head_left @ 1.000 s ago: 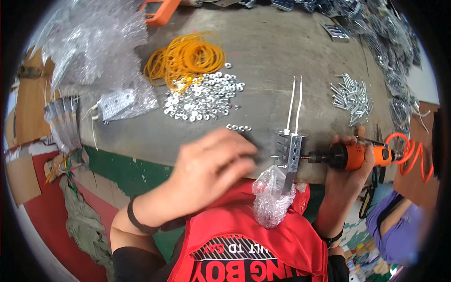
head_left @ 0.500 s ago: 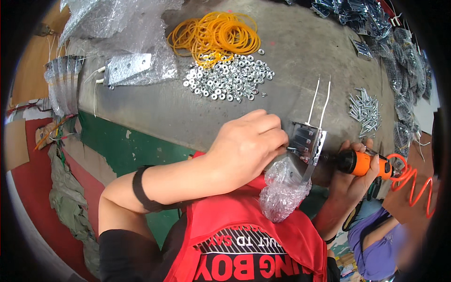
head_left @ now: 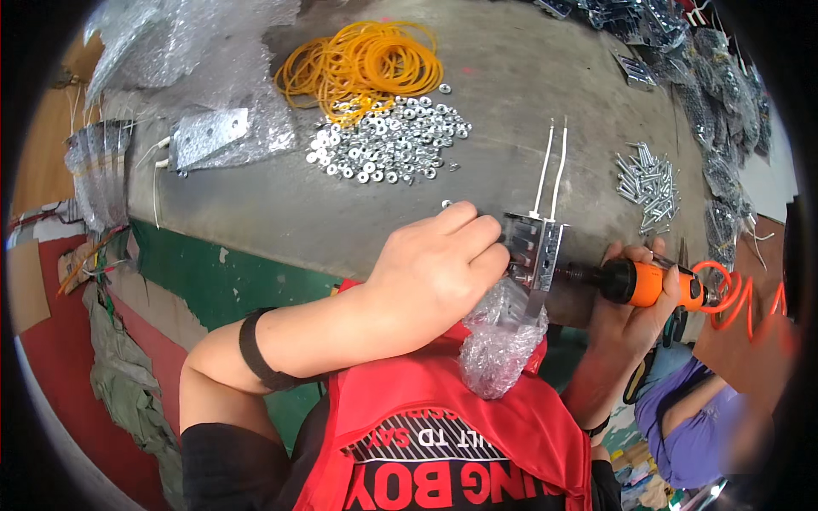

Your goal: Assembling small metal components using an electric screwdriver and pliers at a workshop bench.

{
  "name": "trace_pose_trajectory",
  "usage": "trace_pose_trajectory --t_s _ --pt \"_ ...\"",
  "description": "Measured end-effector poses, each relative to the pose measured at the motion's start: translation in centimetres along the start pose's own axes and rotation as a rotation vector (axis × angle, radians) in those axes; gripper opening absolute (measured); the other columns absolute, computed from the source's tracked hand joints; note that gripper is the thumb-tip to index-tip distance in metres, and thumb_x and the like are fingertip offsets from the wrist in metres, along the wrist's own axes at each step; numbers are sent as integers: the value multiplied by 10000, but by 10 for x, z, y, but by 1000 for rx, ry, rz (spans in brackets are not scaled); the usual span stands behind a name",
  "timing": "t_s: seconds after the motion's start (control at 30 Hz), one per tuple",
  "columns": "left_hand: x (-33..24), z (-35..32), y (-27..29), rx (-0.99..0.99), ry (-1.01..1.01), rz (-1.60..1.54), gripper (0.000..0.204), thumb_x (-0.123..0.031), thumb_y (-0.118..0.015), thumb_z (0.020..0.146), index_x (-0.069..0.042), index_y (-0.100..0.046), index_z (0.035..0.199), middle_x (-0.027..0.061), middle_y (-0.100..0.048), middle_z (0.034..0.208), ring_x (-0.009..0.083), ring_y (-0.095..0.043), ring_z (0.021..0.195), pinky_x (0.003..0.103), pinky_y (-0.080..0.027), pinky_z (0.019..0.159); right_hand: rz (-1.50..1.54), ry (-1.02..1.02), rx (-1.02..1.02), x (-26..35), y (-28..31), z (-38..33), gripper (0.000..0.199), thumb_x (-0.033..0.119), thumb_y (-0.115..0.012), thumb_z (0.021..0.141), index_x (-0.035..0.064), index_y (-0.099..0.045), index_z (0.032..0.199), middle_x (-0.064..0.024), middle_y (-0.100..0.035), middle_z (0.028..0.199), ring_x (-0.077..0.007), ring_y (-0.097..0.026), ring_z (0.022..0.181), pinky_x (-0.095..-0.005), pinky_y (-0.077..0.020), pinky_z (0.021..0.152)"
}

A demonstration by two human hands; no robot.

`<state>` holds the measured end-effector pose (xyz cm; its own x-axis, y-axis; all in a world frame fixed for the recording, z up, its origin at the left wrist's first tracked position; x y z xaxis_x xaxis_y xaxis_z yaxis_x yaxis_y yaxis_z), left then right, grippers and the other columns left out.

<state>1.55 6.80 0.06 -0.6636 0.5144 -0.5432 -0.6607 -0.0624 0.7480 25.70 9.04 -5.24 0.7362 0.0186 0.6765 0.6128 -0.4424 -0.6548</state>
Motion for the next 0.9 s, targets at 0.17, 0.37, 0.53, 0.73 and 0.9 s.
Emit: trace_pose_trajectory --t_s 0.17,0.37,0.53,0.73,0.9 --pt "5 -3 -6 -37 -15 -59 186 -68 -717 619 -57 -595 759 50 -480 731 223 -508 656 325 -441 509 2 -14 80 1 -4 -2 407 249 -555 939 -3 -444 1239 -102 -558 944 -209 -578 927 -458 -410 1015" --pt "-7 0 -4 1 -102 74 164 -99 -646 625 -46 -585 768 61 -488 761 215 -514 699 305 -463 521 11 -45 123 -1 -6 0 402 239 -548 946 -10 -442 1242 -106 -567 961 -215 -585 940 -463 -425 1005" --pt "-8 3 0 55 -101 72 206 -77 -683 634 -27 -620 824 67 -495 753 229 -521 676 313 -462 525 -14 -10 -32 -3 -11 -3 375 262 -551 935 3 -485 1197 -79 -576 894 -207 -583 875 -477 -447 954" --pt "7 3 -2 133 -33 -33 112 -79 -616 624 -56 -559 718 56 -481 765 234 -519 740 319 -472 553 60 -53 50 -4 -11 -5 406 248 -572 935 -15 -460 1222 -105 -595 948 -214 -598 932 -456 -402 1028" --pt "13 9 -1 81 96 -121 184 -13 -698 599 -61 -575 728 60 -481 739 249 -508 695 355 -446 563 13 -17 -53 -6 -13 -7 363 286 -605 909 25 -508 1142 -63 -580 888 -198 -584 877 -454 -420 988"
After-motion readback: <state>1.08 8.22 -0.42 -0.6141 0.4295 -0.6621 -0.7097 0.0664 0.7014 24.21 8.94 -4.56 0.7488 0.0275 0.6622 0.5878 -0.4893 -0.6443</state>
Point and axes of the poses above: each hand's wrist, its own z-axis towards the middle knuckle, its own y-axis out of the back of the hand, x = y × z, the point moved 7 cm from there along z, towards the middle knuckle
